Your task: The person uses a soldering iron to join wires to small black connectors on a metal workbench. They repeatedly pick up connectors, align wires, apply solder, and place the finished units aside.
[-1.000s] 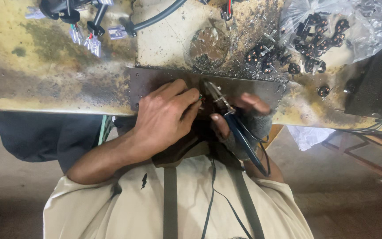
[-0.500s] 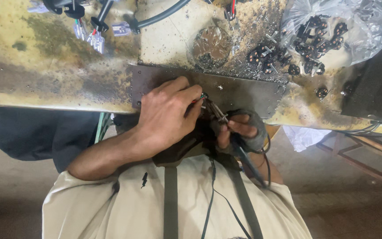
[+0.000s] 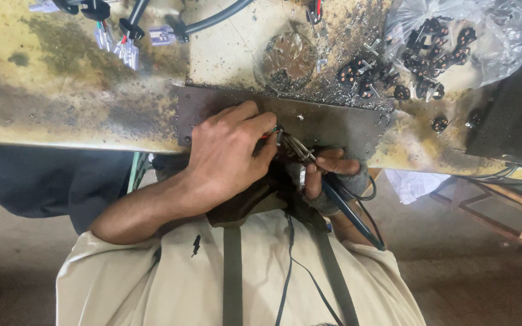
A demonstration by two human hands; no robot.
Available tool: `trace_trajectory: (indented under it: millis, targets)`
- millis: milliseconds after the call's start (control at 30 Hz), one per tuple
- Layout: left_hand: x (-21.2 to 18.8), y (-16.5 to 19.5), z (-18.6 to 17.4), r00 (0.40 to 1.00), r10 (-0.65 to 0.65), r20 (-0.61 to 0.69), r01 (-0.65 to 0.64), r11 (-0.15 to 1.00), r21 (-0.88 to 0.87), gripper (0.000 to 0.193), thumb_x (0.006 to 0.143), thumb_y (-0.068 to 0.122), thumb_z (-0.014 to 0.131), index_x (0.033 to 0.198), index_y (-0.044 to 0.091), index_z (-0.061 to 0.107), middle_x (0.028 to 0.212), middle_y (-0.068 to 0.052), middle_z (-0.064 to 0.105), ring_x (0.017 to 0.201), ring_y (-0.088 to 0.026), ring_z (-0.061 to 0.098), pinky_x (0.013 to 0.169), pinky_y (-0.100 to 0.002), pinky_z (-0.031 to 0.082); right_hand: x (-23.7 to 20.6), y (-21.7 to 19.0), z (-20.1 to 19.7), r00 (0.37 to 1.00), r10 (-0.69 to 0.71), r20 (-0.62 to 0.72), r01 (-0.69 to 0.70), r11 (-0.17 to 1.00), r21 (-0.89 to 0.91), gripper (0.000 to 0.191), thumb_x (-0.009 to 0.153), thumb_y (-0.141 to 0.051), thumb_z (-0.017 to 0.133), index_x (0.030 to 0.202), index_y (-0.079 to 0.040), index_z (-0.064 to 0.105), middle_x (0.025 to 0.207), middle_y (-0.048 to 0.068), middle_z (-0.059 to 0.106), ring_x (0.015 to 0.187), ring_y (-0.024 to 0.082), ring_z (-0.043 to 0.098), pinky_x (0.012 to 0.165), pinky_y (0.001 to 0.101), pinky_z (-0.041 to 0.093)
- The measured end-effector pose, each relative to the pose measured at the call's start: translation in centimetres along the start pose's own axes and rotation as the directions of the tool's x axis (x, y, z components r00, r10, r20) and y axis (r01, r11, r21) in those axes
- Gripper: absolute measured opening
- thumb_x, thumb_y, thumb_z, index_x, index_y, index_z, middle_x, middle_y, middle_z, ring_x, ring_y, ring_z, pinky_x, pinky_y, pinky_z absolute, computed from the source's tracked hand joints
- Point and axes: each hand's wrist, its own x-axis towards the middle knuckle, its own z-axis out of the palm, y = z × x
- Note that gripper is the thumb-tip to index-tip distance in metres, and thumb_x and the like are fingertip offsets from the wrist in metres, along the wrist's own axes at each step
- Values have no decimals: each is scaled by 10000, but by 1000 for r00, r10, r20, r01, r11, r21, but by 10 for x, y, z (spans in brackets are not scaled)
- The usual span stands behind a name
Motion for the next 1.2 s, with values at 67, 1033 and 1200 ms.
trace_trajectory:
  millis: [67, 1033, 1200]
  targets:
    - [0, 0, 0, 1000, 0, 5, 0, 1000, -5, 106, 860, 156, 746, 914, 91, 680, 855, -101, 600, 824, -329, 669, 655, -470, 516, -7, -3, -4, 997, 82, 0, -82, 997, -5, 259, 918, 40, 692, 1104, -52, 538, 972, 74, 623, 838, 144, 598, 784, 277, 492]
    - [0, -3, 0, 998, 56, -23, -57, 998, -18, 115, 855, 120, 745, 912, 78, 655, 864, -100, 597, 807, -322, 663, 653, -454, 516, 21, -24, -4, 994, 78, 70, -82, 995, 57, 235, 961, 14, 668, 1112, -62, 505, 844, 64, 601, 714, 146, 576, 694, 290, 479]
    - [1, -3, 0, 998, 63, -23, -64, 998, -16, 121, 848, 119, 748, 903, 79, 648, 861, -101, 599, 808, -329, 662, 655, -456, 516, 17, -17, -5, 996, 42, 74, -38, 998, -59, 234, 966, -21, 676, 1113, -67, 501, 888, 71, 613, 770, 153, 580, 752, 280, 491]
